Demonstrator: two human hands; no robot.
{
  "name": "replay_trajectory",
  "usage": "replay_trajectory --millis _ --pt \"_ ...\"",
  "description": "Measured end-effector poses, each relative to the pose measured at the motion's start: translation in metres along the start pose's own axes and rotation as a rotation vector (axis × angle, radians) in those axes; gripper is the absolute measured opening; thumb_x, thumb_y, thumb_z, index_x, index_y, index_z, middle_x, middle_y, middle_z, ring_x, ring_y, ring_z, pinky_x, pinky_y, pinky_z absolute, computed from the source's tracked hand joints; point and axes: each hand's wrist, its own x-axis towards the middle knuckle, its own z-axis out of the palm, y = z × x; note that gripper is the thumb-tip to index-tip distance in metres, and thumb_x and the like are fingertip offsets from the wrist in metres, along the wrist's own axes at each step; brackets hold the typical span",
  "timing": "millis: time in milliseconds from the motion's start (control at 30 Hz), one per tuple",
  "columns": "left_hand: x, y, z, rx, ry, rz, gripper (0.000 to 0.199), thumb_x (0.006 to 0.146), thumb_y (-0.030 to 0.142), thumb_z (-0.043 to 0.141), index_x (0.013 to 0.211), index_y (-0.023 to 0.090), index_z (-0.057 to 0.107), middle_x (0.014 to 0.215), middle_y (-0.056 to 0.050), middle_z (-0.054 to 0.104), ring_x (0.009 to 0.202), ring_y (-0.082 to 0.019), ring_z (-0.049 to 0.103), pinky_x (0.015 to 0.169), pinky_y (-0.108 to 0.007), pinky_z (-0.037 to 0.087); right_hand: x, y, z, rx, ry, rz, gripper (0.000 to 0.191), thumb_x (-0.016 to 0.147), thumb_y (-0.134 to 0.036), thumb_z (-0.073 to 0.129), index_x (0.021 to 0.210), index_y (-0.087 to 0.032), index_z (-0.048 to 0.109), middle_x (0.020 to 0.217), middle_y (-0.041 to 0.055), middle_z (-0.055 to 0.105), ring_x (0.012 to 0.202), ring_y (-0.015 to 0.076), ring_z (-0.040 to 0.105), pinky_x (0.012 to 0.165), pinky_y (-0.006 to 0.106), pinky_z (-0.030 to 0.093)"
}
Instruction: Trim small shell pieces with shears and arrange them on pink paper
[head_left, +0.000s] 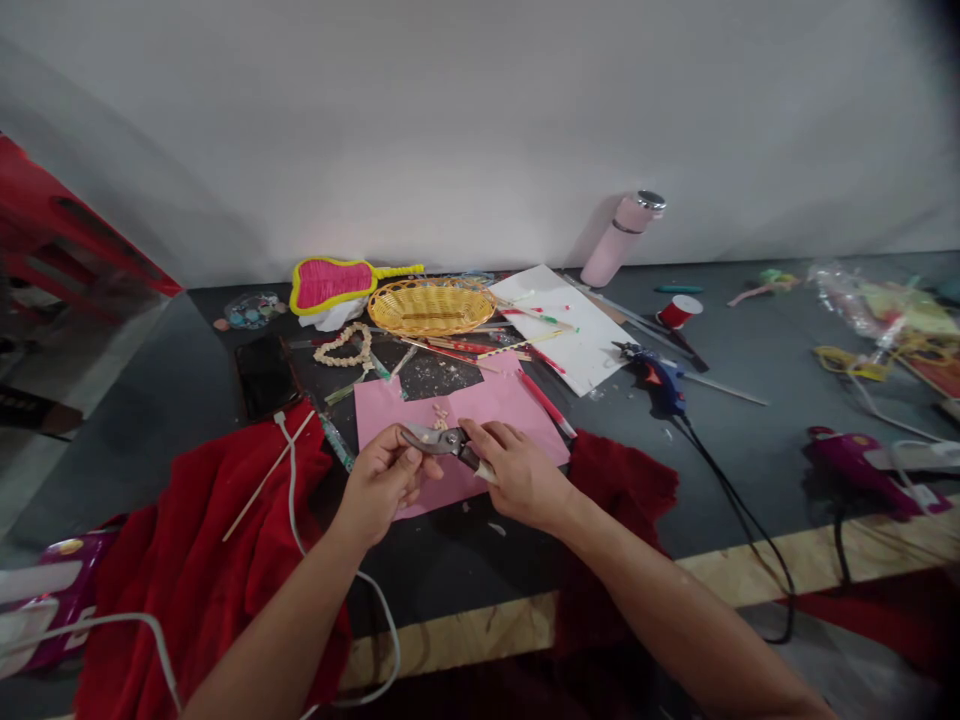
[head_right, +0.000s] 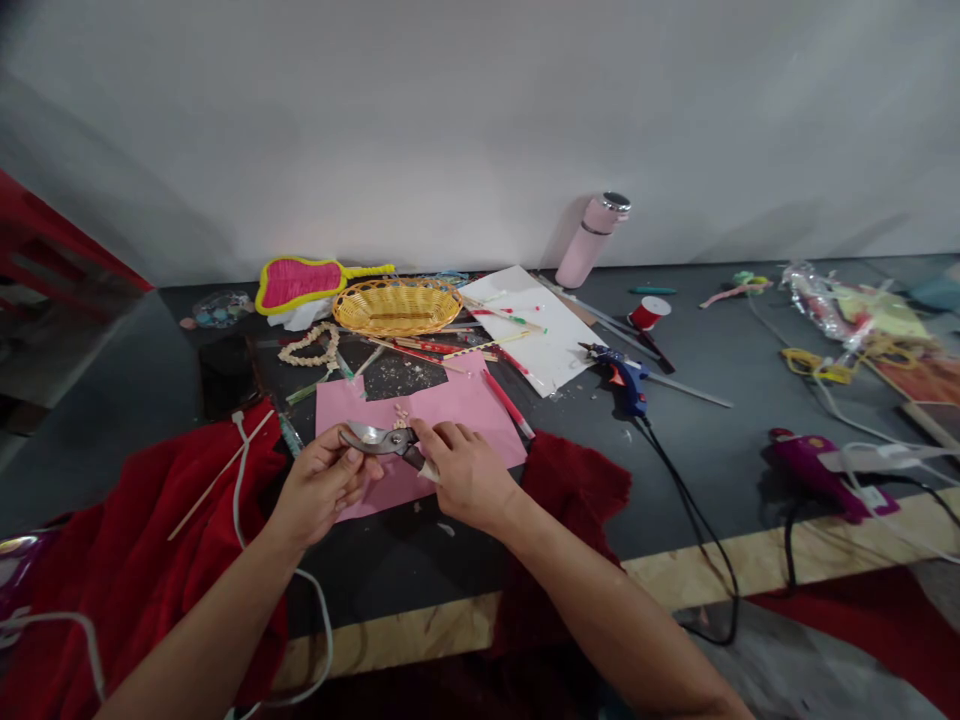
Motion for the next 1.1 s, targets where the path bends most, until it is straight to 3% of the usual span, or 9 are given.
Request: replay_trajectory --millis 200,333,433,567,767,1100 --pt "0.001 0.0 0.002 -0.019 0.048 -0.035 0.024 0.076 0.033 0.067 0.078 0.016 0.05 0.06 0.0 0.064 0.033 0.0 0.025 0.034 -0.014 0.02 0.001 0.0 0.001 -0.007 -0.009 0.025 0.062 0.08 -0.011 0.047 0.138 -0.017 0.027 0.11 0.0119 0.054 0.099 0.0224 0.052 0.089 0.038 0.044" --pt "0.004 -0.002 0.004 0.042 0.064 0.064 0.021 0.079 0.032 0.065 0.081 0.016 0.052 0.07 -0.002 0.067 0.039 -0.002 0.037 0.04 -0.017 0.032 0.003 0.007 0.004 -0.016 0.062 0.027 0.053 0.085 -0.017 0.047 0.135 -0.016 0.032 0.115 0.0126 0.055 0.103 0.0235 0.052 0.089 0.039 0.043" --pt "0.005 -0.004 0.004 0.119 0.094 0.146 0.021 0.079 0.032 0.064 0.087 0.017 0.052 0.079 -0.004 0.069 0.044 -0.005 0.046 0.046 -0.021 0.04 0.003 0.011 0.006 0.004 0.134 0.03 0.039 0.083 -0.016 0.049 0.122 -0.017 0.045 0.119 0.0117 0.054 0.105 0.0232 0.051 0.091 0.038 0.042" --pt "0.004 -0.006 0.004 0.235 0.145 0.171 0.021 0.082 0.033 0.061 0.079 0.018 0.047 0.076 -0.002 0.07 0.039 -0.004 0.044 0.041 -0.02 0.036 0.001 0.011 0.001 -0.101 0.092 -0.002 0.029 0.079 -0.011 0.05 0.107 -0.019 0.055 0.127 0.0101 0.049 0.107 0.0239 0.048 0.093 0.039 0.041" --pt "0.002 -0.004 0.0 0.144 0.055 0.086 0.025 0.079 0.033 0.063 0.075 0.019 0.043 0.068 0.0 0.068 0.032 -0.002 0.036 0.033 -0.016 0.029 0.0 0.006 -0.01 -0.182 0.004 -0.033 0.042 0.075 -0.009 0.048 0.115 -0.019 0.052 0.138 0.0082 0.04 0.11 0.025 0.044 0.089 0.04 0.041" --pt "-0.003 0.01 -0.006 0.053 -0.075 -0.073 0.031 0.076 0.036 0.067 0.076 0.019 0.041 0.056 0.0 0.065 0.026 -0.001 0.027 0.026 -0.011 0.021 -0.002 0.006 -0.012 -0.165 -0.045 -0.125 0.043 0.073 -0.008 0.047 0.115 -0.016 0.05 0.145 0.01 0.028 0.119 0.0259 0.039 0.093 0.041 0.039"
